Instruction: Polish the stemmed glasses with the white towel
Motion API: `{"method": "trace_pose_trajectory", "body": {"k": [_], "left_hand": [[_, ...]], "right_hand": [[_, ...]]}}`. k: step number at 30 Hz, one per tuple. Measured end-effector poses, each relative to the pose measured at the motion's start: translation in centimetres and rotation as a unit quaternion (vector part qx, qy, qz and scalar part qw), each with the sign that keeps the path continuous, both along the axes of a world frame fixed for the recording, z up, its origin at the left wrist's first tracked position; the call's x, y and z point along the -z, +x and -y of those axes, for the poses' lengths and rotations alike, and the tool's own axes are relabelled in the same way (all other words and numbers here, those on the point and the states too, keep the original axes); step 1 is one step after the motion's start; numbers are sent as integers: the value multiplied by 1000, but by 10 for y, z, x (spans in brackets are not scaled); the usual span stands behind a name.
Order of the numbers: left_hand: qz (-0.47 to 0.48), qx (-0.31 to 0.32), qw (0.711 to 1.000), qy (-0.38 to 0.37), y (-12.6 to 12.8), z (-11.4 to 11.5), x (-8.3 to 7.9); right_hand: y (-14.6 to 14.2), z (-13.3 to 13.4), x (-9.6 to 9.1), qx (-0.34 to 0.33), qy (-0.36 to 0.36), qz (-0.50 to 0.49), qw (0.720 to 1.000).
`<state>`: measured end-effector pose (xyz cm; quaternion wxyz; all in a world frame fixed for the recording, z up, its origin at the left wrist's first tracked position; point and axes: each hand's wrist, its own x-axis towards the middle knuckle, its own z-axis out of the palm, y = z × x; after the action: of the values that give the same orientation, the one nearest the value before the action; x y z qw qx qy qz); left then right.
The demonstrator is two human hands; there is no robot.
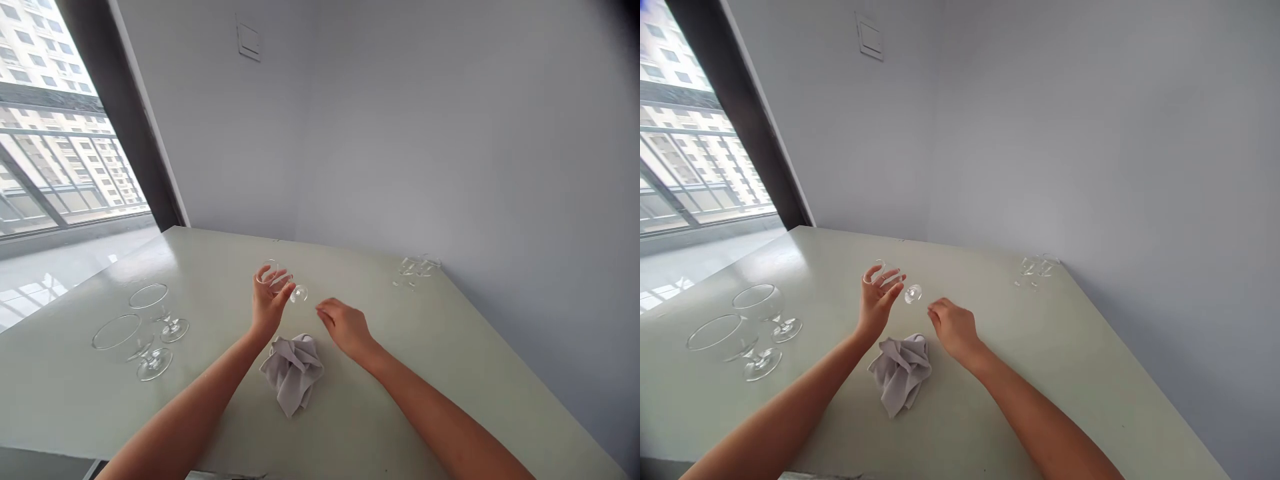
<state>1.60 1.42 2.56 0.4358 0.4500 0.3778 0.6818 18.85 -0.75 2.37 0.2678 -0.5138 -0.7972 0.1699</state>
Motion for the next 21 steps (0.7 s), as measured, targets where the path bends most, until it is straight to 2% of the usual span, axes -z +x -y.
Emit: {"method": "trace_pose_trajectory", "body": {"k": [2, 4, 6, 8, 9, 11, 13, 16, 19, 21], "left_hand": [[-49, 6, 999, -5, 9, 8, 2], [-102, 15, 995, -4, 18, 18, 3], [-138, 26, 990, 4, 24, 25, 5], [-172, 40, 984, 4, 27, 26, 11], [-201, 49, 978, -6, 27, 24, 15], [-283, 70, 955, -45, 27, 19, 27], [-370, 87, 921, -84, 29, 13, 42], [-454, 93, 882, -88, 33, 7, 60], [-478, 88, 869, -88, 36, 6, 66], [-478, 84, 869, -97, 36, 6, 65]], "right_hand": [[-1, -4, -9, 13, 52, 17, 998], [-8, -7, -9, -21, 67, 0, 998], [-15, -11, 0, -52, 63, -28, 996], [-17, -18, 14, -55, 53, -66, 995], [-14, -24, 22, -36, 41, -98, 994], [2, -40, 36, 48, 13, -180, 982], [29, -62, 48, 167, -3, -248, 954], [78, -96, 59, 275, 10, -274, 922], [117, -121, 67, 346, 19, -284, 894], [132, -131, 71, 373, 23, -288, 882]]}}
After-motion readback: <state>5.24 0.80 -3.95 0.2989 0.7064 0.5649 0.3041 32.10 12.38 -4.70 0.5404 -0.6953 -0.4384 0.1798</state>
